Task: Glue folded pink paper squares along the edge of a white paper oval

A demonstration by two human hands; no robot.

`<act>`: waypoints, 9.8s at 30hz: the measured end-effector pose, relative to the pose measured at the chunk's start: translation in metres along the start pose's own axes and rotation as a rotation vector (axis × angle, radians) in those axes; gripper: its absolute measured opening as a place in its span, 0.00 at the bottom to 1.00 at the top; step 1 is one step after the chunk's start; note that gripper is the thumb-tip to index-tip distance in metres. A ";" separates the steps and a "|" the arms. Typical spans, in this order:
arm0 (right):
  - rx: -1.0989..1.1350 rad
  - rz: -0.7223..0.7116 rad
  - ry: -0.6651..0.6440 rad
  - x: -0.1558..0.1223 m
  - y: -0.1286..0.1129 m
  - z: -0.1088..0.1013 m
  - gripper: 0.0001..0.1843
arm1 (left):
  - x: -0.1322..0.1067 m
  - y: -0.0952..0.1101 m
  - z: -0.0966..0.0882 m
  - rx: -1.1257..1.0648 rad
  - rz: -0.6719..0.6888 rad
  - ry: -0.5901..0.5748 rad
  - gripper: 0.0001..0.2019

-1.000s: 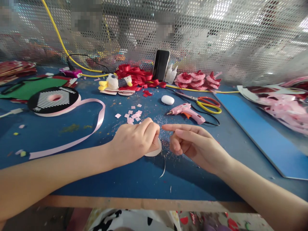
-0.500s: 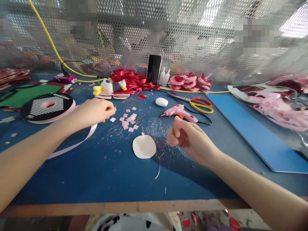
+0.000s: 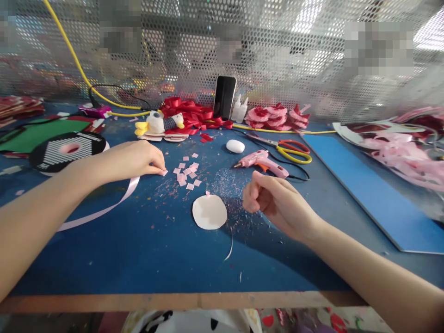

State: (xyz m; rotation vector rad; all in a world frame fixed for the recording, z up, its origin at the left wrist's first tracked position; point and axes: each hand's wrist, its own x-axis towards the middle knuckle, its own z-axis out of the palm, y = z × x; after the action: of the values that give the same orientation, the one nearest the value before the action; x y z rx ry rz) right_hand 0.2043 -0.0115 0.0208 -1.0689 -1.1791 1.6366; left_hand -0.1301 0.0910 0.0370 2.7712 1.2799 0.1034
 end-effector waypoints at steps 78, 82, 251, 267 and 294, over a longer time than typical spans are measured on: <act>-1.177 -0.794 0.344 -0.020 0.007 0.009 0.04 | -0.011 0.147 0.057 -1.112 -0.016 0.361 0.11; -1.330 -0.852 0.392 -0.026 0.007 0.014 0.04 | -0.011 0.148 0.058 -1.109 0.027 0.380 0.12; -1.731 -0.306 0.511 0.050 0.003 -0.092 0.24 | -0.027 0.170 0.069 -0.032 0.192 0.305 0.30; -1.487 -0.553 0.095 0.039 -0.024 -0.084 0.16 | -0.025 0.170 0.067 -0.046 0.127 0.210 0.29; -1.508 -0.719 -0.047 0.042 -0.009 -0.086 0.14 | -0.025 0.168 0.069 -0.004 0.147 0.247 0.28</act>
State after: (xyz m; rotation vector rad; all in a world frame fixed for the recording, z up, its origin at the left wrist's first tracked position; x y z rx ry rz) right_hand 0.2743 0.0517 0.0055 -1.1254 -2.5136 -0.0026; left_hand -0.0126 -0.0402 -0.0142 2.9180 1.1161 0.4709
